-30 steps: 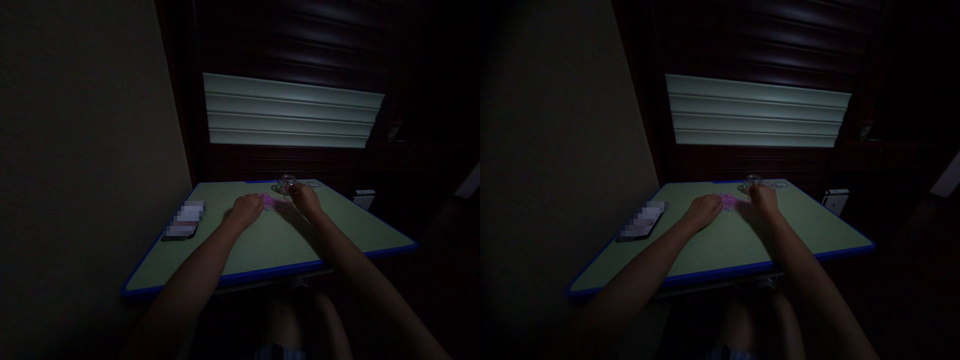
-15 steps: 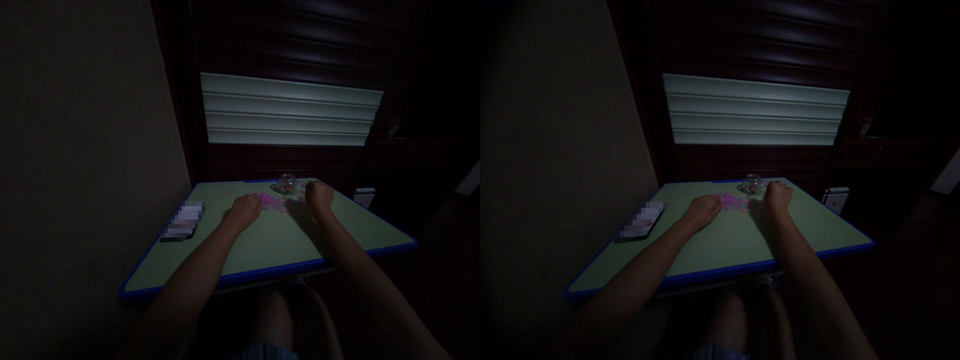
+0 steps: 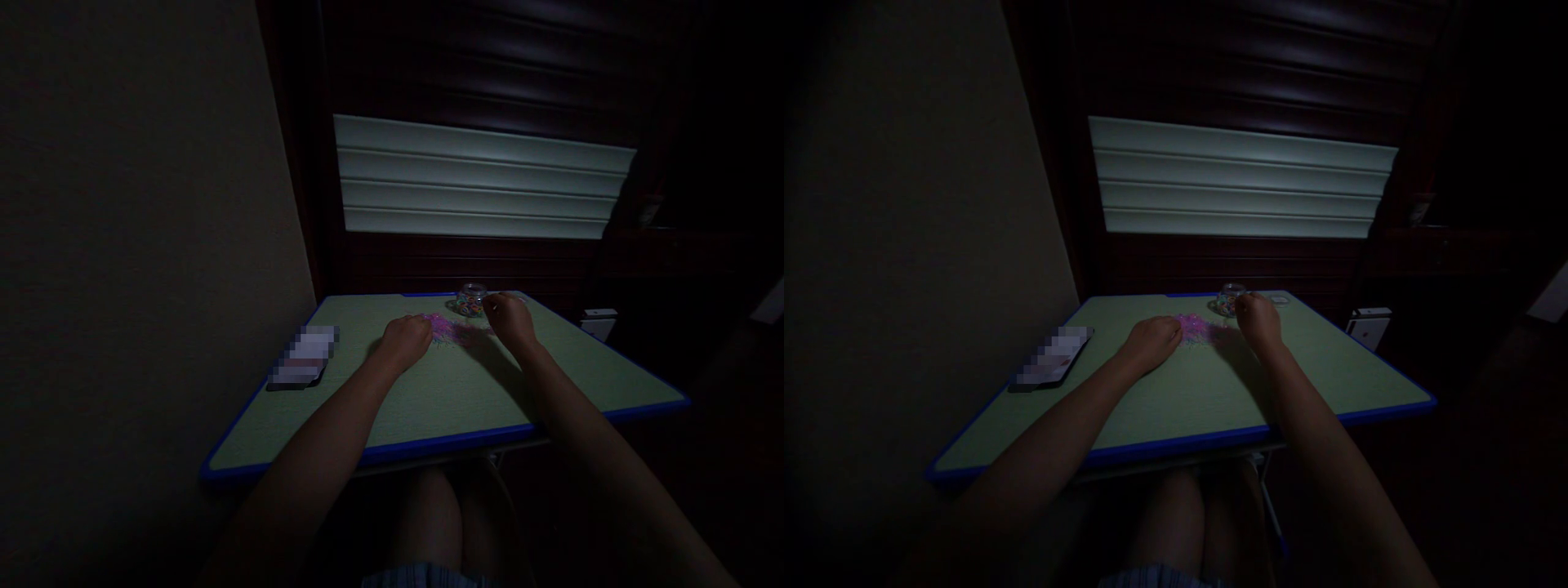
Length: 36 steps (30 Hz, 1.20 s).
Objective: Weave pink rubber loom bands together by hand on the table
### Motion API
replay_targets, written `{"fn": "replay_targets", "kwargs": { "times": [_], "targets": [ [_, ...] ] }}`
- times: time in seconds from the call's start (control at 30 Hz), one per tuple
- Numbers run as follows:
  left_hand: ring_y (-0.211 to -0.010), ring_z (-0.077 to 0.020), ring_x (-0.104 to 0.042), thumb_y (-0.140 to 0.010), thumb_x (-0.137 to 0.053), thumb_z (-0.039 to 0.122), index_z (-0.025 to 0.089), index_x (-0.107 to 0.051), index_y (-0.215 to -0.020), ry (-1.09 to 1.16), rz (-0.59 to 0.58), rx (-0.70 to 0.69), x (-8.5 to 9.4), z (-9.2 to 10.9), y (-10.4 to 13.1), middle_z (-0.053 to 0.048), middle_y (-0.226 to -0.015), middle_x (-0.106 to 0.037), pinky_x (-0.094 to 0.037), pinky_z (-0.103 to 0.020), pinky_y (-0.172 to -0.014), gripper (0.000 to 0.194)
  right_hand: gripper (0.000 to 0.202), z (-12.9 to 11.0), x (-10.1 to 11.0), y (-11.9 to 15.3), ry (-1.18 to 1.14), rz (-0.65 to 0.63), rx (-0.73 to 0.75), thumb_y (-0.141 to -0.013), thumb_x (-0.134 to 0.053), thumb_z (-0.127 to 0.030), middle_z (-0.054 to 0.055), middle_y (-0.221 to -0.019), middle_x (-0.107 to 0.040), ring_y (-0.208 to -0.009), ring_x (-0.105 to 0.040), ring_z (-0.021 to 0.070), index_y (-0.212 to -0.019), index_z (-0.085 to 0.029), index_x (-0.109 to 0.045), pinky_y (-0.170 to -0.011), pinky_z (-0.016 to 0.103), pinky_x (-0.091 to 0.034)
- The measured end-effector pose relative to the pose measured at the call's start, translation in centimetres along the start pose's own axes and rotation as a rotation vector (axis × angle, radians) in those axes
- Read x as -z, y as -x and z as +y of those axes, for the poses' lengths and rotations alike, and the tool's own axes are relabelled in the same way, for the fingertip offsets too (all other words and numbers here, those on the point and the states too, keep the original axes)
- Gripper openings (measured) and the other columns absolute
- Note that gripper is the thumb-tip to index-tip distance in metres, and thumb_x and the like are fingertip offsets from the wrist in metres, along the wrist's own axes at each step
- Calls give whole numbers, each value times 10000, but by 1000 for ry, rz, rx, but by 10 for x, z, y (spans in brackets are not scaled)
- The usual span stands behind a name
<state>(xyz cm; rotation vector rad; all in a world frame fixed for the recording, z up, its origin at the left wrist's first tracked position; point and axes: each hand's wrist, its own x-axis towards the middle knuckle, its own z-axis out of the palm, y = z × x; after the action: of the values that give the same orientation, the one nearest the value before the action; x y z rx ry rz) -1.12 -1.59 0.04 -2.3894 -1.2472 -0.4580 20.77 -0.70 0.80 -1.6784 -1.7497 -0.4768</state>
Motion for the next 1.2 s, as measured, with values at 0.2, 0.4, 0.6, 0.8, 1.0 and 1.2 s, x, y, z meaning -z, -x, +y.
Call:
{"fn": "replay_targets", "kwargs": {
  "times": [0.2, 0.4, 0.6, 0.8, 1.0, 1.2],
  "targets": [
    [-855, -181, -580, -885, -320, 277, 150, -600, -896, 17, -19, 27, 1, 0, 1, -83, -915, -624, -436, -284, -739, 307, 252, -9, -13, 1, -276, -264, 269, -800, -440, -237, 43, -698, -644, -629, -544, 128, -764, -141, -670, -551, 209, -326],
    [-833, -190, -583, -881, -327, 273, 139, -603, -884, 7, -14, 2, 1, -1, 1, -93, -899, -621, -440, -299, -732, 306, 199, 0, -24, 2, -282, -408, 270, -747, -504, -238, 40, -693, -655, -599, -537, 118, -750, -143, -678, -550, 208, -336],
    [-829, -188, -583, -880, -316, 250, 140, -595, -864, -5, -5, -3, -1, -2, 1, -85, -891, -624, -441, -292, -710, 300, 211, 4, -27, 4, -285, -498, 220, -729, -566, -319, 59, -692, -659, -584, -544, 130, -762, -143, -679, -566, 228, -373],
    [-817, -190, -587, -875, -328, 250, 139, -591, -857, -12, -18, -7, -1, -2, 0, -85, -880, -626, -440, -290, -695, 286, 169, -1, -20, 6, -250, -517, 221, -730, -569, -248, 67, -737, -676, -638, -579, 150, -804, -151, -685, -575, 224, -386],
    [-839, -184, -583, -880, -324, 259, 145, -596, -872, -13, -24, 16, 2, 1, 1, -84, -897, -627, -436, -284, -725, 295, 199, -4, -18, 6, -221, -542, 266, -750, -536, -206, 75, -776, -680, -635, -584, 147, -869, -152, -686, -584, 230, -396],
    [-842, -180, -580, -881, -323, 261, 143, -595, -868, -6, -26, 12, 0, 0, 0, -86, -904, -628, -435, -282, -723, 297, 195, -2, -23, 4, -215, -548, 262, -726, -529, -153, 68, -790, -686, -672, -592, 155, -832, -160, -693, -613, 238, -405]
  ]
}}
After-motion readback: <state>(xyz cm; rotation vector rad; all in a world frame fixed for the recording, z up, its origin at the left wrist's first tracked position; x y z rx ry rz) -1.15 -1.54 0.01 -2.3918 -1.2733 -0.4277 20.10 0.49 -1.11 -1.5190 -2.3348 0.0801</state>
